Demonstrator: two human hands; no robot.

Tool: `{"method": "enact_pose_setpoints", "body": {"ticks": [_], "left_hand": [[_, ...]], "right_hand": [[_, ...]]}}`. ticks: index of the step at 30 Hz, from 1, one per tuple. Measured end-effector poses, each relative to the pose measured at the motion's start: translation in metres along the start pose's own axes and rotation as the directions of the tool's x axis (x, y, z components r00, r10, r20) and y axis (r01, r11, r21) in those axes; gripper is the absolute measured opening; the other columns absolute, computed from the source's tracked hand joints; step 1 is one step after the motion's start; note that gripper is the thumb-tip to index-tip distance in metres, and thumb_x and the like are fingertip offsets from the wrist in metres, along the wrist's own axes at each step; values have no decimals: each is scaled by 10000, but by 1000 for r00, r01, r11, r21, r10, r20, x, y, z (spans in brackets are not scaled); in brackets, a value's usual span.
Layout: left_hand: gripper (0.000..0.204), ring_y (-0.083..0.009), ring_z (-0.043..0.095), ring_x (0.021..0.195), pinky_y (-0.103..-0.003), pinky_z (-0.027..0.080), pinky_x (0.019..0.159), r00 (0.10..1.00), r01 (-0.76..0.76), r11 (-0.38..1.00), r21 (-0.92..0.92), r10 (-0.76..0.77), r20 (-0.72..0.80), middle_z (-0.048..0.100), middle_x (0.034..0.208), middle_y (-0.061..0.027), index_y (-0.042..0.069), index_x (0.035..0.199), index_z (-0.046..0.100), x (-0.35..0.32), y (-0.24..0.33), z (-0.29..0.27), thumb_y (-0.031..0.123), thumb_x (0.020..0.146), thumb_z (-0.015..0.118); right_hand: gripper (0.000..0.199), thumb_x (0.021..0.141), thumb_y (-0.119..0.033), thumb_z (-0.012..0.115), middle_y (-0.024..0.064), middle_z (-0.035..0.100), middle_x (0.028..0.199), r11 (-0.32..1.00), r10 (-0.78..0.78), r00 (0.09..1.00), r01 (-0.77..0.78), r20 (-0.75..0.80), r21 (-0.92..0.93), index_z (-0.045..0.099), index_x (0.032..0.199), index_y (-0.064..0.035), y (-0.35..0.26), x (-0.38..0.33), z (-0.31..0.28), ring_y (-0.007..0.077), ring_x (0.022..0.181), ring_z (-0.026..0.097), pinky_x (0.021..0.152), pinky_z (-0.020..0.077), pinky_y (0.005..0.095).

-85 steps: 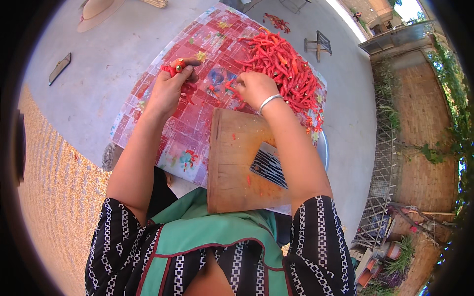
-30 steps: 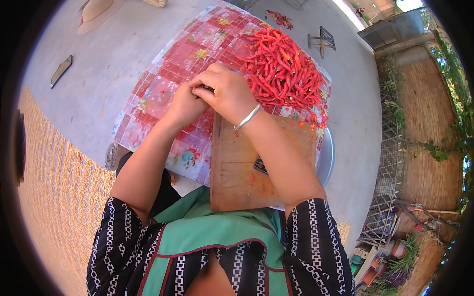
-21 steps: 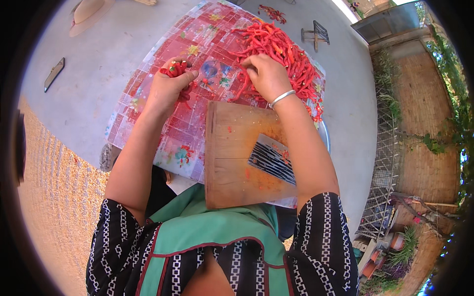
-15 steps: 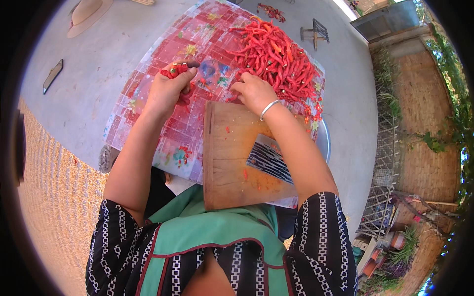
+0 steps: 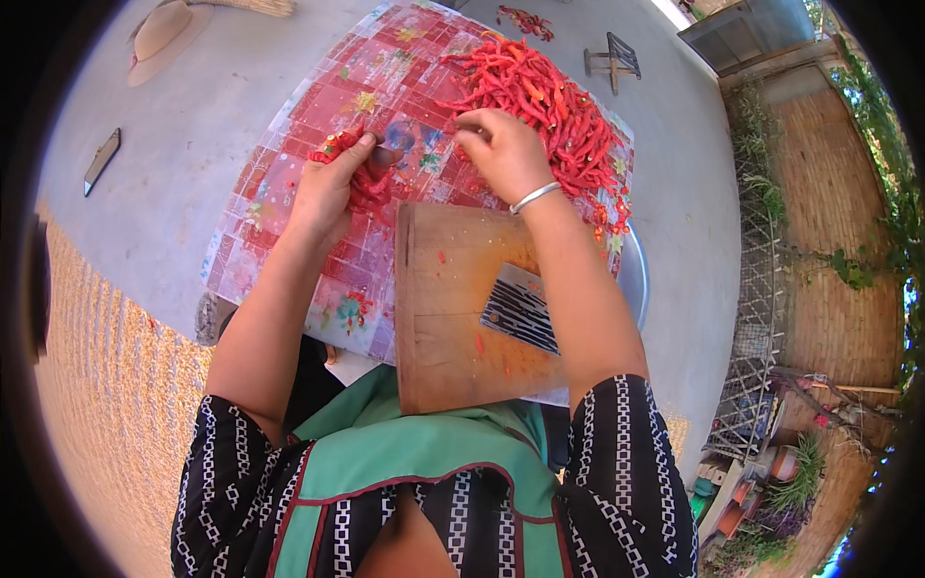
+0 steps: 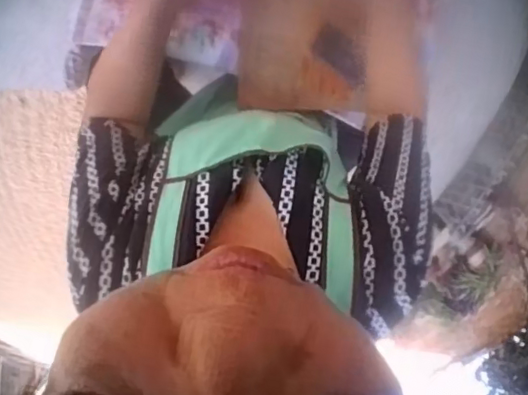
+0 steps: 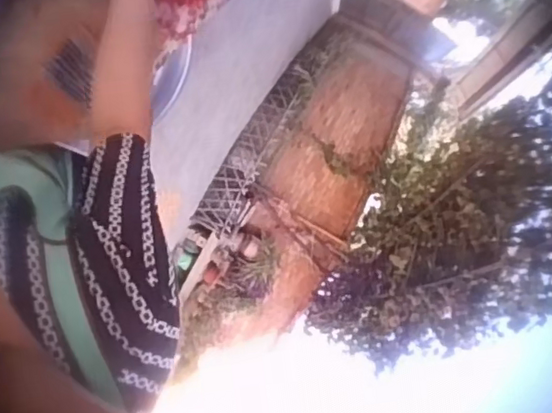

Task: The person chops red peppers on a wooden board using a knife. They pick up handfuls of the peppers from a table and place them onto the board before cutting them into small pieces and moving the pieces into a bowl.

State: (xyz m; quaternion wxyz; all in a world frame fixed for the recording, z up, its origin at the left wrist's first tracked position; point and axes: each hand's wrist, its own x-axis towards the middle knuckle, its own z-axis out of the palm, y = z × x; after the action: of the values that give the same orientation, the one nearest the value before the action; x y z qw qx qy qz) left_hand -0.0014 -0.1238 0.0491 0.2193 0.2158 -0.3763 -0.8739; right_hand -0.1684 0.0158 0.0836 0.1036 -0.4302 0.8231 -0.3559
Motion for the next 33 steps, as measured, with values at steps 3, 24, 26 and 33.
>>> {"method": "enact_pose_setpoints", "body": {"ticks": [3,24,26,33], "left_hand": [[99,-106,551,669,-268,480,613,993,-114,993,-37,115,14,591,760,-23,28,923,598,15,-7,-12,123,902,611],[214,-113,594,752,-267,492,668,999,-44,998,42,43,33,645,866,-45,35,1036,621,5,-6,-6,217,925,604],[233,-134,618,801,-288,514,710,998,-15,997,-70,20,58,650,910,-62,32,1051,616,5,-8,-5,231,932,593],[284,-201,635,936,-340,540,784,999,-16,965,-260,25,33,639,1018,-120,-13,1088,591,-1,-3,-12,231,943,571]], "right_hand": [[253,800,-208,686,156,661,997,945,164,986,-163,-21,-285,663,982,-34,32,-2,-31,256,893,651,782,509,337],[210,814,-121,686,85,644,850,979,-170,985,171,-24,112,658,986,-4,-40,-16,27,181,776,629,703,500,308],[225,802,-105,694,90,648,845,981,-132,990,137,-46,135,648,999,-6,-52,-12,38,184,748,632,688,506,305],[124,821,-49,631,116,675,864,941,-197,960,128,200,312,660,938,-20,-57,-3,43,187,785,663,711,517,289]]}}
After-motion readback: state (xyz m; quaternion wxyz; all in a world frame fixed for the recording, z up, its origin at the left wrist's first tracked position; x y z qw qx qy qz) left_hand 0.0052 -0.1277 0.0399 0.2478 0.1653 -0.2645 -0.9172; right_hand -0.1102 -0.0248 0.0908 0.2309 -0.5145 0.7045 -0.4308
